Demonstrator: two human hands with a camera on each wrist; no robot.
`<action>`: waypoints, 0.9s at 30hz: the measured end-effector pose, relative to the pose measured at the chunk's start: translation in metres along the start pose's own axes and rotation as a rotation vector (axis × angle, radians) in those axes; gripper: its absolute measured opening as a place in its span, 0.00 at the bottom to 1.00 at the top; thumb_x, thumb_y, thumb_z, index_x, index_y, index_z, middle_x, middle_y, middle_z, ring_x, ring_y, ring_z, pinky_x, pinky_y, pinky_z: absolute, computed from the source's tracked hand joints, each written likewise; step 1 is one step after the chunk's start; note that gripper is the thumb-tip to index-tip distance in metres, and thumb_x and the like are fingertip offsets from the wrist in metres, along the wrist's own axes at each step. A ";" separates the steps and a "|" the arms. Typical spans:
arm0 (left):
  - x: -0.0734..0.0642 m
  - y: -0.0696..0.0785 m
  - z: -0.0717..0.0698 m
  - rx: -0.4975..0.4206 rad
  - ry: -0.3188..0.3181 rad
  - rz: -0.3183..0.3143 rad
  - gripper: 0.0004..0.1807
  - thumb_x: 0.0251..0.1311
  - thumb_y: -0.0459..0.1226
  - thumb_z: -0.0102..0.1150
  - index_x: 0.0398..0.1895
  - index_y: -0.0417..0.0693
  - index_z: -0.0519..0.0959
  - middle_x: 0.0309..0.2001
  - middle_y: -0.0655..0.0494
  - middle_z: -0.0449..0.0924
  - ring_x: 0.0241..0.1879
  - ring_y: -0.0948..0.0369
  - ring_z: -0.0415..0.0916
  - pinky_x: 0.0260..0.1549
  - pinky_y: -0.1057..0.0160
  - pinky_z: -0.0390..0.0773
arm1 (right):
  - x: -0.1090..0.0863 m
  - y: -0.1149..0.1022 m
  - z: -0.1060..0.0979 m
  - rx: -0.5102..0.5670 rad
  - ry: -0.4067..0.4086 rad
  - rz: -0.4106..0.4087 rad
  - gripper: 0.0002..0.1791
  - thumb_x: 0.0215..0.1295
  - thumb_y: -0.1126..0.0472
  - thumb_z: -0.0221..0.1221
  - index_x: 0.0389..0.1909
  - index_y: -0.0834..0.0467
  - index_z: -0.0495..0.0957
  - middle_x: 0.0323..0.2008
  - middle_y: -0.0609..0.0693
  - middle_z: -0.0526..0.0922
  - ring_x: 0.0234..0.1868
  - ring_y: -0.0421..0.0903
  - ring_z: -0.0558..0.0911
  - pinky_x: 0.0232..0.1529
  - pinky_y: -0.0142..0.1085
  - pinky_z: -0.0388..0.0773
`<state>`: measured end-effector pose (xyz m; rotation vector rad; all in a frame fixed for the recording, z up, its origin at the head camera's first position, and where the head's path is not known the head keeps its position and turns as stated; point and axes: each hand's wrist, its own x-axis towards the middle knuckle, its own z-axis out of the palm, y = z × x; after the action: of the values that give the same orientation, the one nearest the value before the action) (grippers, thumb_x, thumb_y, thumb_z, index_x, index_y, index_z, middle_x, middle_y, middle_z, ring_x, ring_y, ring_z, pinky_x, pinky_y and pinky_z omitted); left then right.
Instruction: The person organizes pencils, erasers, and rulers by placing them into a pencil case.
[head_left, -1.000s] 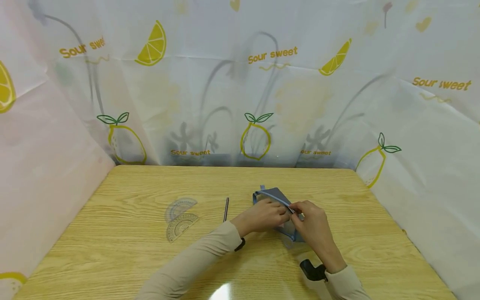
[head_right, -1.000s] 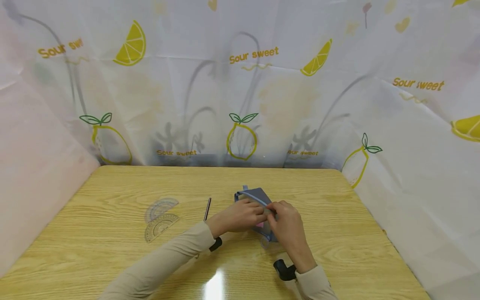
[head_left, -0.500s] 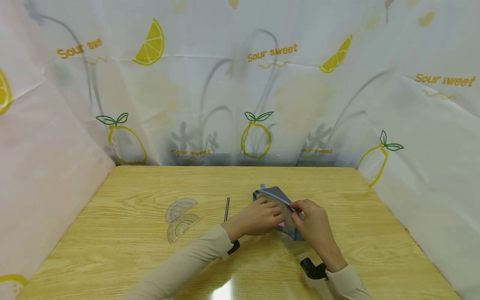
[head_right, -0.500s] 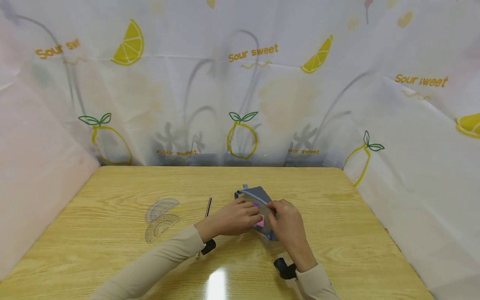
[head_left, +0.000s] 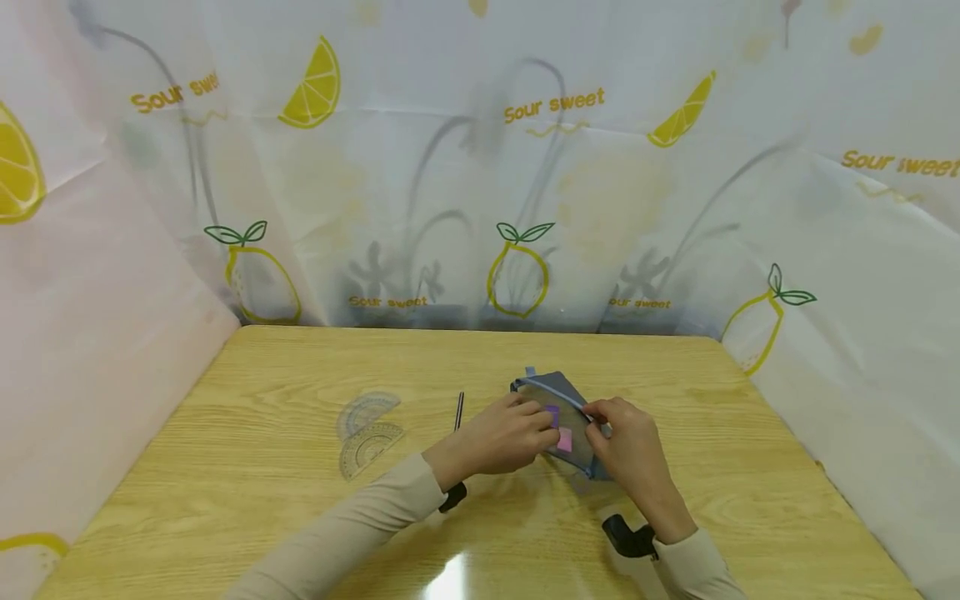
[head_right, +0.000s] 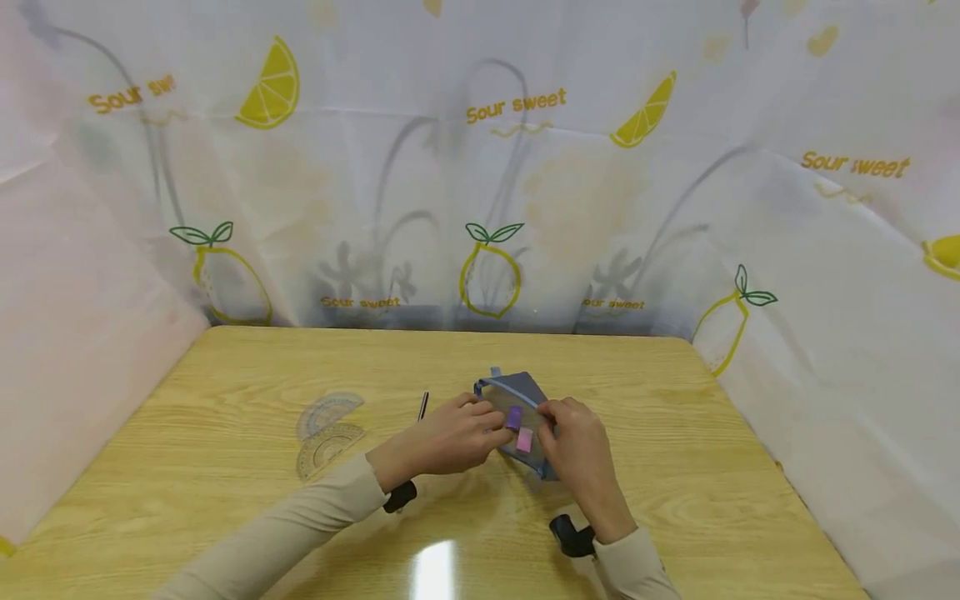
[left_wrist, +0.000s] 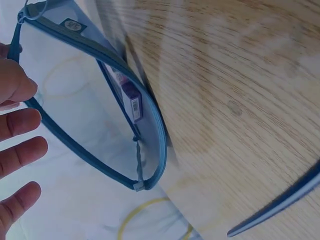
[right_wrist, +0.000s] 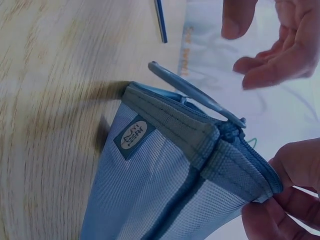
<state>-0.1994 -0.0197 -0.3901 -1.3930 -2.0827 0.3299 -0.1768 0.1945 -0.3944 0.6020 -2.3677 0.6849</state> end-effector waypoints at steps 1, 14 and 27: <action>-0.002 -0.001 -0.002 0.007 0.005 -0.004 0.02 0.67 0.42 0.57 0.37 0.58 0.79 0.37 0.64 0.77 0.36 0.64 0.73 0.43 0.63 0.75 | 0.000 0.000 0.000 0.000 0.000 0.000 0.11 0.46 0.79 0.66 0.31 0.64 0.84 0.28 0.54 0.82 0.27 0.47 0.81 0.19 0.32 0.70; -0.024 -0.007 -0.017 0.037 0.028 -0.049 0.04 0.65 0.41 0.59 0.41 0.58 0.80 0.43 0.63 0.78 0.39 0.63 0.74 0.44 0.61 0.74 | -0.002 0.002 -0.001 -0.003 0.009 -0.004 0.12 0.47 0.79 0.65 0.31 0.64 0.84 0.29 0.53 0.83 0.29 0.47 0.82 0.21 0.33 0.73; -0.035 -0.022 -0.027 -0.063 0.081 -0.084 0.08 0.62 0.39 0.58 0.44 0.53 0.78 0.39 0.58 0.74 0.37 0.60 0.73 0.42 0.61 0.75 | -0.004 0.004 -0.001 -0.013 0.025 -0.011 0.12 0.45 0.80 0.64 0.30 0.63 0.84 0.28 0.53 0.83 0.28 0.46 0.81 0.23 0.35 0.76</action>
<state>-0.1906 -0.0638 -0.3694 -1.3276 -2.0940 0.1724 -0.1753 0.1991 -0.3977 0.5974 -2.3417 0.6680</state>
